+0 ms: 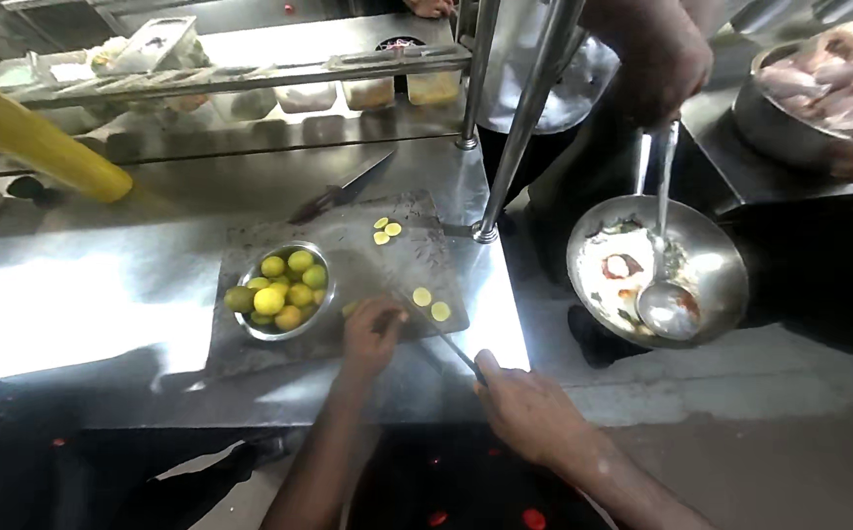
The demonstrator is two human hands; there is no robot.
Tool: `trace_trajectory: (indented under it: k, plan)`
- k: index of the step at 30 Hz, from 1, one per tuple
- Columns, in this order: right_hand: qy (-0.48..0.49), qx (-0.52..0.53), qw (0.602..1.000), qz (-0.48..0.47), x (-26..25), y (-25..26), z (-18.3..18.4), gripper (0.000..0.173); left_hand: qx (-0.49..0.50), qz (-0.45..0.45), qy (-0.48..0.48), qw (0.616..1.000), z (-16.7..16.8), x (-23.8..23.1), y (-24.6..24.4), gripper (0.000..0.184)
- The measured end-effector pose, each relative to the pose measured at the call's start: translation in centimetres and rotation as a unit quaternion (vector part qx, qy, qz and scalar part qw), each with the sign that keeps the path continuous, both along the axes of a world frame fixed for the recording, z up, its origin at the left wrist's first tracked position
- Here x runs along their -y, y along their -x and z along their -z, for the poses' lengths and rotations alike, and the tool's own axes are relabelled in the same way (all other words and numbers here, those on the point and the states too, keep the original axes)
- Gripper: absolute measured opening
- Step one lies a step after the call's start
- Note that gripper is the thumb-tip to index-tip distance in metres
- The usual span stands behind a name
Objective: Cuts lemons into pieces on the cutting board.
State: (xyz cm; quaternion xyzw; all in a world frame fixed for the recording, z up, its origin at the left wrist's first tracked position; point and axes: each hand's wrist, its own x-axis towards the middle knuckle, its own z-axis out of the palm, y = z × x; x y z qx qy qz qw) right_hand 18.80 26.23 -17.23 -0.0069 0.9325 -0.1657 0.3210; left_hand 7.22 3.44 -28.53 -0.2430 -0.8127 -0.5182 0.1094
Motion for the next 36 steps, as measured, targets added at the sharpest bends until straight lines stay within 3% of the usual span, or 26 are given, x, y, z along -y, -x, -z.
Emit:
trace_trajectory:
  k: [6, 11, 19, 22, 26, 32, 36]
  plan:
    - [-0.042, 0.008, 0.998, -0.034, 0.9, 0.5, -1.2, 0.035, -0.020, -0.012, 0.017, 1.000, 0.3, 0.0, 0.0, 0.010]
    - [-0.037, 0.038, 0.998, -0.032, 3.2, 4.6, -1.7, 0.036, -0.027, -0.025, 0.047, 0.998, -0.1, -0.1, -0.2, 0.013]
    - [-0.044, -0.024, 0.998, -0.028, 6.4, 9.0, -1.1, 0.032, -0.055, -0.013, 0.032, 0.998, 0.4, 0.1, 0.1, 0.014]
    - [-0.046, 0.039, 0.998, -0.022, 4.8, 6.9, -0.6, 0.032, -0.036, -0.021, 0.030, 0.999, 0.3, -0.1, -0.3, 0.011]
    - [-0.066, 0.122, 0.990, -0.005, 1.1, 0.4, -0.9, 0.039, -0.051, -0.027, 0.019, 0.998, 0.4, -0.2, -0.1, 0.011]
    - [-0.075, 0.112, 0.990, 0.035, -0.8, -4.3, -0.1, 0.043, -0.038, -0.024, 0.062, 0.997, 0.1, -0.4, -0.2, 0.019]
    - [0.026, 0.092, 0.994, 0.046, -3.2, -5.5, -0.1, 0.043, 0.022, -0.024, 0.025, 0.999, -0.4, -0.3, 0.0, 0.022]
